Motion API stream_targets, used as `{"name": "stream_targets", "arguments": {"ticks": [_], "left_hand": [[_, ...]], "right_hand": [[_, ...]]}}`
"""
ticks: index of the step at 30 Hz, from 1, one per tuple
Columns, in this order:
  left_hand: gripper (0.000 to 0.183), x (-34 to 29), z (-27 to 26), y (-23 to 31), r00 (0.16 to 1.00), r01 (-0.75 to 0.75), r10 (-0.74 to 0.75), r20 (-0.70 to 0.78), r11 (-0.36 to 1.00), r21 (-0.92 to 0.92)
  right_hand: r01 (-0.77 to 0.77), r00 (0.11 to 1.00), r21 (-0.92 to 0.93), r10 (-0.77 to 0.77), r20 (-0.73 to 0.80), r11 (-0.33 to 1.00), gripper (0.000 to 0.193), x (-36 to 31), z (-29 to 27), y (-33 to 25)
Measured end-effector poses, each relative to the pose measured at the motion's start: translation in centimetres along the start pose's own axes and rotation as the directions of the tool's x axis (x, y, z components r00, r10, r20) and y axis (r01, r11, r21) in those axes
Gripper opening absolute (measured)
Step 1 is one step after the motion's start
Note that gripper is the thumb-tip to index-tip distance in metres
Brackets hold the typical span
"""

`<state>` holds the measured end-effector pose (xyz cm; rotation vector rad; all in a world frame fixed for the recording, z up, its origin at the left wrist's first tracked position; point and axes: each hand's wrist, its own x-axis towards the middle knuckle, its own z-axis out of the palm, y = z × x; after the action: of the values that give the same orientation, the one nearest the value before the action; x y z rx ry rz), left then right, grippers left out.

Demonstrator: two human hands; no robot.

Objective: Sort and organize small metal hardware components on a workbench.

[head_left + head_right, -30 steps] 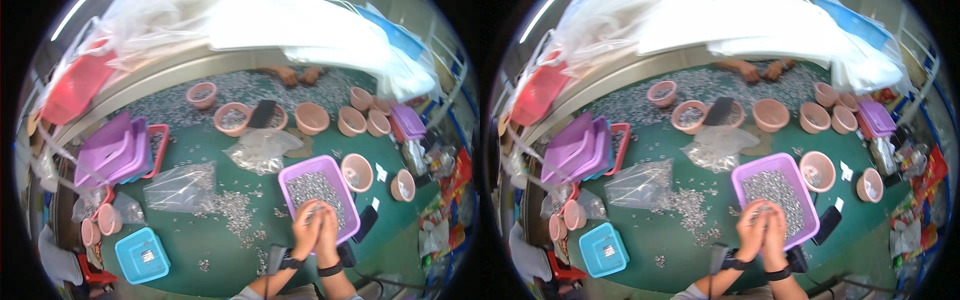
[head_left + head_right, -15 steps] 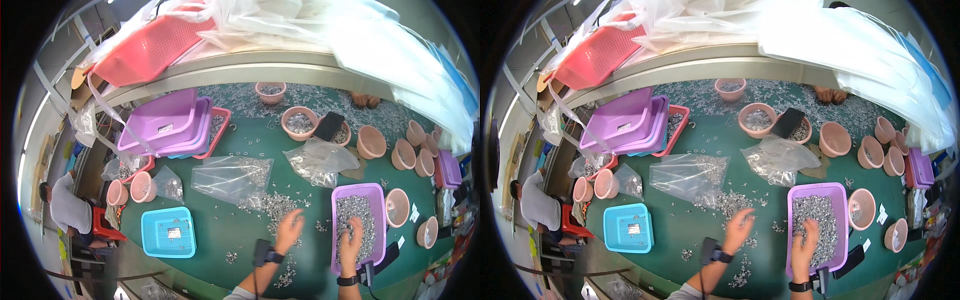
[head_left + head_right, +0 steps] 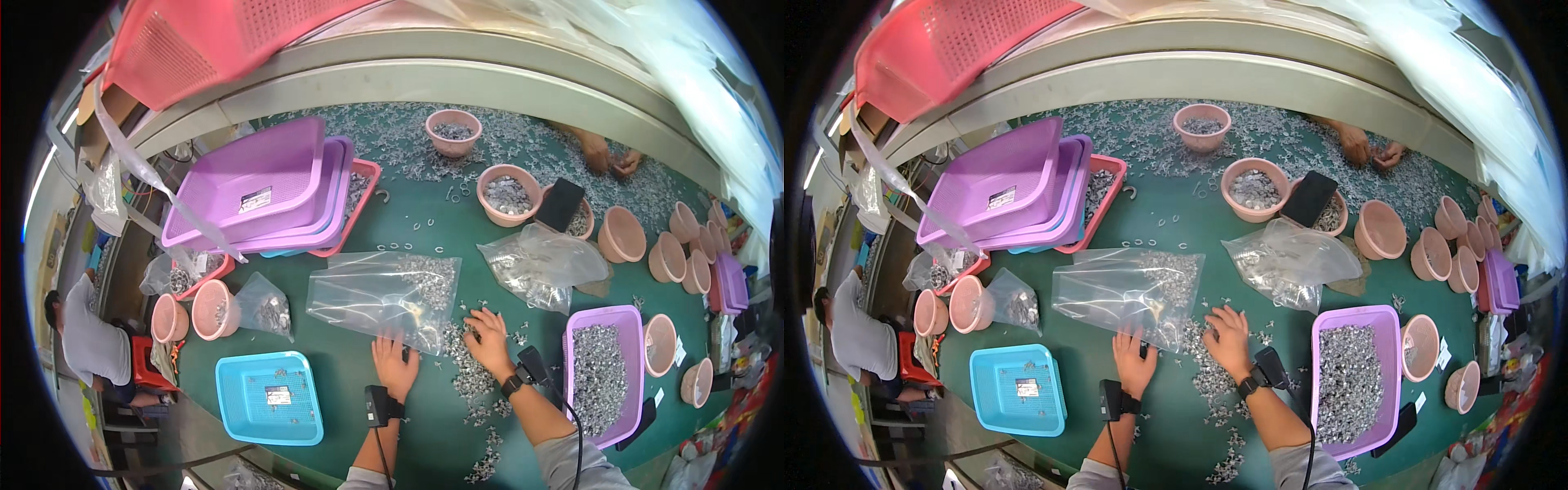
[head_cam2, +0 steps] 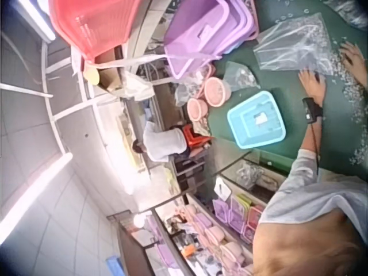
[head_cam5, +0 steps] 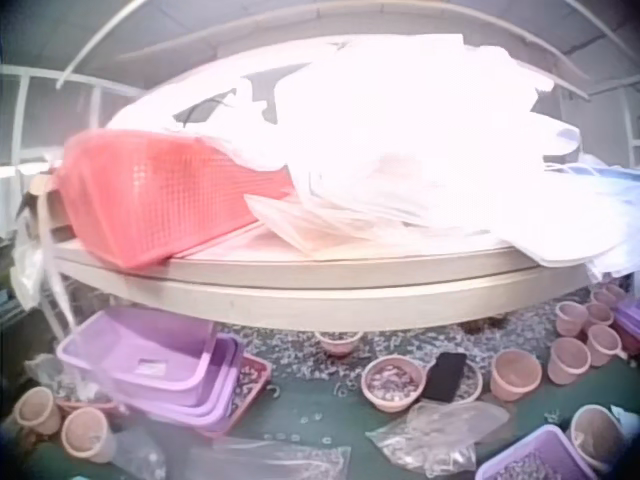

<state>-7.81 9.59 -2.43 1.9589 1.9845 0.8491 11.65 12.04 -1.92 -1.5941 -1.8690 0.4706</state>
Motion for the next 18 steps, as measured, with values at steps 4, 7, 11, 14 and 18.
{"name": "stream_targets", "arguments": {"ticks": [4, 7, 11, 14, 18], "left_hand": [[0.033, 1.6, -0.9, 2.1, 0.967, 0.25, -0.242, 0.075, 0.959, -0.136], [0.031, 3.8, -0.5, 1.2, 0.673, 0.715, -0.554, 0.491, 0.317, -0.623], [0.029, 6.9, -1.2, 2.3, 0.845, 0.485, -0.393, 0.362, 0.282, -0.828], [0.025, 9.8, -2.8, 4.4, 0.877, 0.478, -0.232, 0.421, 0.33, -0.814], [0.023, 10.1, -2.2, 2.1, 0.997, 0.029, 0.031, 0.066, 0.653, -0.757]], "right_hand": [[-0.285, 0.957, 0.26, 0.288, 0.025, 0.923, 0.017, 1.9, 0.4, -2.1], [-0.311, 0.949, 0.361, 0.308, 0.067, 0.879, 0.02, 1.9, 0.9, -2.8], [-0.73, 0.671, 0.552, 0.579, 0.464, 0.403, 0.032, 3.8, 0.3, -4.7], [-0.849, 0.416, 0.509, 0.412, 0.811, -0.144, 0.042, 6.8, 1.7, -5.7], [-0.643, 0.668, 0.721, 0.272, 0.693, -0.259, 0.04, 10.8, 3.4, -4.3]]}}
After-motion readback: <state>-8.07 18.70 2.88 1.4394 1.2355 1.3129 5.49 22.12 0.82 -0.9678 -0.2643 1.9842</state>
